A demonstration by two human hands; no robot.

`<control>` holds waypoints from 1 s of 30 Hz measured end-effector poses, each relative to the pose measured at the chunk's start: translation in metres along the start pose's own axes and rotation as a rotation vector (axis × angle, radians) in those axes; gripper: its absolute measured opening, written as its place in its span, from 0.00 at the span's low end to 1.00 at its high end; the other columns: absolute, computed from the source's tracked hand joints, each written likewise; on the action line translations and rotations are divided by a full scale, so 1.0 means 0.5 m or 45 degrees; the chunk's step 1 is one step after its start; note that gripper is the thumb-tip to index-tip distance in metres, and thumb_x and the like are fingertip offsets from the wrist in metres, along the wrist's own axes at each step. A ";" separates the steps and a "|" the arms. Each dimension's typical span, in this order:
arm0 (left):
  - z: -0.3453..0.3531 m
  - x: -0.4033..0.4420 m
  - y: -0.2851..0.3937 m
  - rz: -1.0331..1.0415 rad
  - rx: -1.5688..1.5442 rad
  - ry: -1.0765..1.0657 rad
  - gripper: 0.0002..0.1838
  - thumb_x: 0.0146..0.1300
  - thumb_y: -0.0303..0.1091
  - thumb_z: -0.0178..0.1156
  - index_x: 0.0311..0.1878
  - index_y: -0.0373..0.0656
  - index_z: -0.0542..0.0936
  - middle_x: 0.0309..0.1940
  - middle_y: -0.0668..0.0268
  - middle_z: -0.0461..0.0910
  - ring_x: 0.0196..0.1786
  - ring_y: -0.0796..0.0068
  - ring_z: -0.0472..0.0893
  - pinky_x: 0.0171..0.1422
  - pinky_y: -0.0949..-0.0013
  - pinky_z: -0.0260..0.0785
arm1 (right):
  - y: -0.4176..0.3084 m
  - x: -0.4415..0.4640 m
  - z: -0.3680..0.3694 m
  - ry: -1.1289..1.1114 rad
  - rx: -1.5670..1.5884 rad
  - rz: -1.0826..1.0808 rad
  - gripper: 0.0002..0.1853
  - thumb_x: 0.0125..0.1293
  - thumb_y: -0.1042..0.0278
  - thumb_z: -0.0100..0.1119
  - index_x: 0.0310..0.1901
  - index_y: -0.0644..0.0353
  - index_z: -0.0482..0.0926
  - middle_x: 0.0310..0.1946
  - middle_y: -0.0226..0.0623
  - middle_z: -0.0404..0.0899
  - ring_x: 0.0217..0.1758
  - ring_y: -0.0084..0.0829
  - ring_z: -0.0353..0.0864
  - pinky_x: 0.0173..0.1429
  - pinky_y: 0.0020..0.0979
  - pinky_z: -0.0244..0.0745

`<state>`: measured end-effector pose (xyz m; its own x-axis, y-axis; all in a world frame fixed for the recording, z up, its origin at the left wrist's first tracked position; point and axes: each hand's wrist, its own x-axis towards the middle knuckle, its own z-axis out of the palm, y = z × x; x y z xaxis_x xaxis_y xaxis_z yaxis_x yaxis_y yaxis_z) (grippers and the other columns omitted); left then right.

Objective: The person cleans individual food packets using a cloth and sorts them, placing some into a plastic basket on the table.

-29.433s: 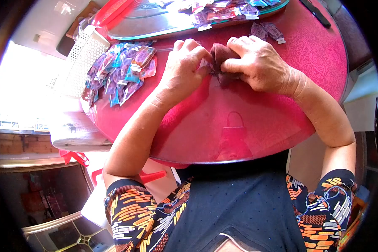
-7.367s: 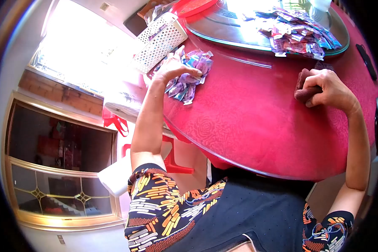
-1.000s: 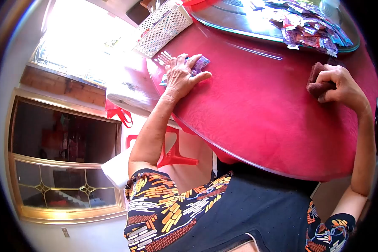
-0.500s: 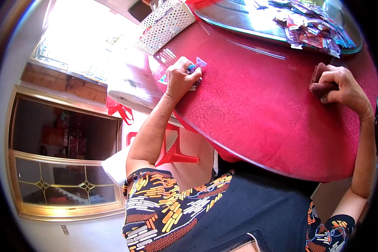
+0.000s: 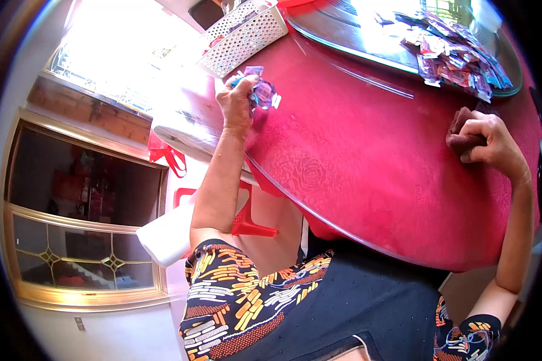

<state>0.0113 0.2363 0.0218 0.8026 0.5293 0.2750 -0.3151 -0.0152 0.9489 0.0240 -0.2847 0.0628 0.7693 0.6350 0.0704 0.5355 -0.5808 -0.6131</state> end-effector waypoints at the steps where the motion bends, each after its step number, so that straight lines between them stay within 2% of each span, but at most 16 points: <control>1: -0.003 0.012 0.003 -0.005 -0.051 0.026 0.07 0.58 0.26 0.74 0.36 0.34 0.86 0.29 0.68 0.84 0.28 0.79 0.84 0.34 0.73 0.79 | -0.001 0.000 -0.001 0.004 -0.001 -0.002 0.15 0.41 0.74 0.78 0.33 0.67 0.83 0.31 0.39 0.78 0.34 0.35 0.77 0.41 0.37 0.72; 3: -0.007 0.039 0.006 -0.025 -0.150 0.106 0.08 0.60 0.25 0.71 0.41 0.33 0.85 0.31 0.66 0.85 0.31 0.75 0.87 0.36 0.69 0.84 | -0.002 -0.003 -0.002 0.011 -0.002 -0.005 0.15 0.41 0.74 0.78 0.33 0.67 0.83 0.31 0.39 0.77 0.33 0.35 0.77 0.41 0.38 0.71; 7: -0.045 0.119 0.024 -0.189 -0.500 -0.134 0.08 0.75 0.36 0.62 0.47 0.43 0.82 0.31 0.68 0.84 0.33 0.73 0.86 0.36 0.64 0.84 | -0.001 -0.005 -0.002 0.016 0.016 0.008 0.16 0.40 0.75 0.78 0.33 0.66 0.83 0.31 0.38 0.77 0.33 0.36 0.77 0.40 0.38 0.71; 10: -0.086 0.250 0.064 -0.074 -0.479 -0.073 0.10 0.77 0.39 0.58 0.44 0.43 0.82 0.31 0.67 0.84 0.32 0.67 0.86 0.35 0.60 0.82 | 0.006 -0.005 0.000 0.037 0.035 -0.037 0.17 0.38 0.75 0.78 0.33 0.66 0.83 0.32 0.39 0.77 0.33 0.37 0.78 0.40 0.39 0.72; 12: -0.126 0.375 0.100 -0.040 -0.532 -0.377 0.10 0.78 0.38 0.55 0.41 0.44 0.81 0.29 0.67 0.83 0.31 0.66 0.85 0.35 0.57 0.82 | 0.013 -0.005 0.002 0.045 0.033 -0.046 0.18 0.37 0.75 0.78 0.33 0.66 0.83 0.32 0.39 0.77 0.33 0.38 0.78 0.40 0.39 0.72; 14: -0.091 0.432 0.148 0.076 -0.314 -0.033 0.11 0.79 0.37 0.51 0.43 0.44 0.80 0.29 0.66 0.81 0.31 0.67 0.85 0.35 0.56 0.82 | 0.020 -0.009 0.002 0.044 0.016 -0.024 0.18 0.37 0.75 0.78 0.34 0.66 0.84 0.32 0.40 0.77 0.34 0.39 0.79 0.40 0.38 0.71; 15: -0.068 0.466 0.164 0.086 -0.429 0.135 0.13 0.81 0.38 0.46 0.46 0.42 0.79 0.30 0.65 0.81 0.31 0.68 0.85 0.37 0.55 0.84 | 0.017 -0.008 0.001 0.042 0.012 0.002 0.18 0.37 0.75 0.78 0.34 0.66 0.84 0.32 0.40 0.77 0.34 0.39 0.79 0.40 0.38 0.71; 16: -0.067 0.496 0.170 0.148 -0.357 0.047 0.15 0.82 0.39 0.43 0.49 0.41 0.78 0.33 0.62 0.83 0.36 0.67 0.88 0.42 0.53 0.88 | 0.014 -0.007 0.000 0.040 0.006 0.031 0.18 0.37 0.74 0.78 0.34 0.66 0.84 0.32 0.40 0.77 0.34 0.39 0.79 0.40 0.38 0.72; 19: -0.041 0.608 0.161 0.310 -0.562 0.220 0.14 0.81 0.37 0.48 0.51 0.36 0.78 0.41 0.59 0.85 0.45 0.63 0.91 0.51 0.50 0.91 | 0.009 -0.004 -0.001 0.050 0.060 -0.008 0.18 0.37 0.74 0.77 0.34 0.65 0.85 0.34 0.39 0.78 0.36 0.39 0.80 0.41 0.37 0.72; 21: -0.026 0.633 0.150 0.318 -0.610 0.344 0.07 0.69 0.27 0.62 0.46 0.36 0.76 0.37 0.58 0.84 0.35 0.66 0.90 0.38 0.63 0.89 | 0.005 -0.002 -0.002 0.058 0.068 -0.018 0.18 0.37 0.73 0.77 0.35 0.65 0.85 0.34 0.39 0.79 0.36 0.39 0.81 0.42 0.37 0.73; 22: -0.009 0.629 0.149 0.327 -0.631 0.405 0.12 0.63 0.22 0.70 0.43 0.35 0.75 0.35 0.58 0.84 0.30 0.67 0.89 0.32 0.69 0.89 | 0.003 -0.001 -0.002 0.061 0.072 -0.023 0.18 0.37 0.73 0.77 0.35 0.65 0.85 0.34 0.39 0.80 0.36 0.39 0.81 0.42 0.37 0.73; 23: -0.003 0.629 0.146 0.345 -0.381 0.568 0.13 0.61 0.27 0.76 0.39 0.34 0.80 0.31 0.59 0.85 0.27 0.70 0.88 0.27 0.71 0.84 | 0.004 0.002 -0.002 0.066 0.078 -0.016 0.18 0.37 0.73 0.77 0.35 0.65 0.85 0.34 0.39 0.80 0.36 0.39 0.81 0.42 0.36 0.73; 26: 0.007 0.571 0.116 0.422 0.155 0.447 0.14 0.60 0.33 0.81 0.33 0.35 0.84 0.29 0.60 0.87 0.25 0.74 0.85 0.21 0.74 0.76 | -0.002 0.004 -0.003 0.066 0.064 0.035 0.19 0.36 0.72 0.77 0.35 0.65 0.85 0.33 0.39 0.80 0.36 0.38 0.81 0.42 0.37 0.74; 27: -0.035 0.623 0.062 0.472 0.377 0.384 0.28 0.58 0.56 0.84 0.22 0.44 0.81 0.19 0.68 0.81 0.17 0.79 0.74 0.19 0.70 0.67 | -0.001 0.006 -0.004 0.069 0.062 0.033 0.19 0.36 0.72 0.77 0.35 0.65 0.85 0.32 0.38 0.80 0.36 0.38 0.81 0.42 0.37 0.74; 29: -0.097 0.683 0.010 0.242 0.869 0.180 0.35 0.56 0.76 0.75 0.23 0.50 0.81 0.20 0.69 0.80 0.19 0.79 0.75 0.25 0.69 0.68 | -0.007 -0.001 -0.004 0.086 0.042 0.010 0.19 0.35 0.72 0.77 0.35 0.65 0.85 0.32 0.38 0.79 0.36 0.38 0.81 0.42 0.37 0.74; 30: -0.080 0.632 0.012 0.091 0.786 0.135 0.37 0.55 0.80 0.72 0.24 0.51 0.81 0.22 0.68 0.81 0.21 0.79 0.76 0.29 0.69 0.70 | -0.002 -0.001 -0.002 0.100 0.022 -0.018 0.19 0.35 0.72 0.77 0.35 0.65 0.85 0.32 0.38 0.79 0.35 0.38 0.81 0.42 0.37 0.74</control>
<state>0.2428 0.4373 0.1080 0.7256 0.5898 0.3544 0.0100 -0.5240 0.8517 0.0237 -0.2849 0.0641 0.7868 0.6010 0.1403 0.5411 -0.5625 -0.6252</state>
